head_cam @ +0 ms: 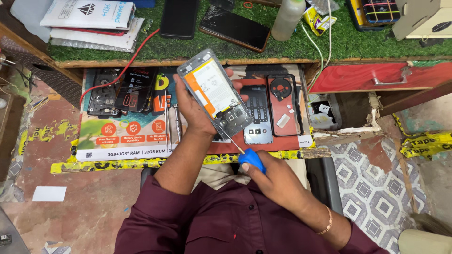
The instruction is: The person removes the back cover of a blue smartphone, then uses a screwdriver to remove screws from the internal frame. The person handles the phone and screwdriver throughout the process.
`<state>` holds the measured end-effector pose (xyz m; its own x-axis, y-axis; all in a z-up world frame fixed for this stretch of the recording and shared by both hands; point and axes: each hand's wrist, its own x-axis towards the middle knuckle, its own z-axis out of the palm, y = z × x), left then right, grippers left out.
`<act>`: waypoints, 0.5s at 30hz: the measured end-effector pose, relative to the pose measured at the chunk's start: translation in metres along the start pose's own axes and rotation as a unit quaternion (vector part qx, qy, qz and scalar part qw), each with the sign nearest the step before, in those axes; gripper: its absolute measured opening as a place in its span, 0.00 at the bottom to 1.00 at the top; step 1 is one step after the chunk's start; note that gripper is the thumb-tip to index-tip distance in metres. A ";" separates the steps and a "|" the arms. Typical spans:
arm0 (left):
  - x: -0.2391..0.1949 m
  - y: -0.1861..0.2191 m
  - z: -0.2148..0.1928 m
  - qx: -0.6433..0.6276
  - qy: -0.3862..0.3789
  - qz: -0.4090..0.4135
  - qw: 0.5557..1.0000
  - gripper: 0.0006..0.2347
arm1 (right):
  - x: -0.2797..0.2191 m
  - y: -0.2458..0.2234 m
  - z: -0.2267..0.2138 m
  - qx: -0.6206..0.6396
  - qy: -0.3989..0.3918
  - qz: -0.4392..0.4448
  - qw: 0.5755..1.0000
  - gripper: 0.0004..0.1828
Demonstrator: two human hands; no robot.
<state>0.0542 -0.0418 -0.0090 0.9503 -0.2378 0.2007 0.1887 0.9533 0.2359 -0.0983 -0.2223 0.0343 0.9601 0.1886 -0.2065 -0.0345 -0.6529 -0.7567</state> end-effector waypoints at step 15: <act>-0.003 -0.004 -0.001 0.008 -0.043 -0.017 0.999 0.39 | 0.004 0.004 0.013 0.019 0.035 -0.050 0.998 0.18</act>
<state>0.0513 -0.0446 -0.0118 0.9183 -0.2867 0.2730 0.2167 0.9411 0.2595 -0.0982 -0.2145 0.0225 0.9764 0.1980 -0.0864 0.0523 -0.6049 -0.7946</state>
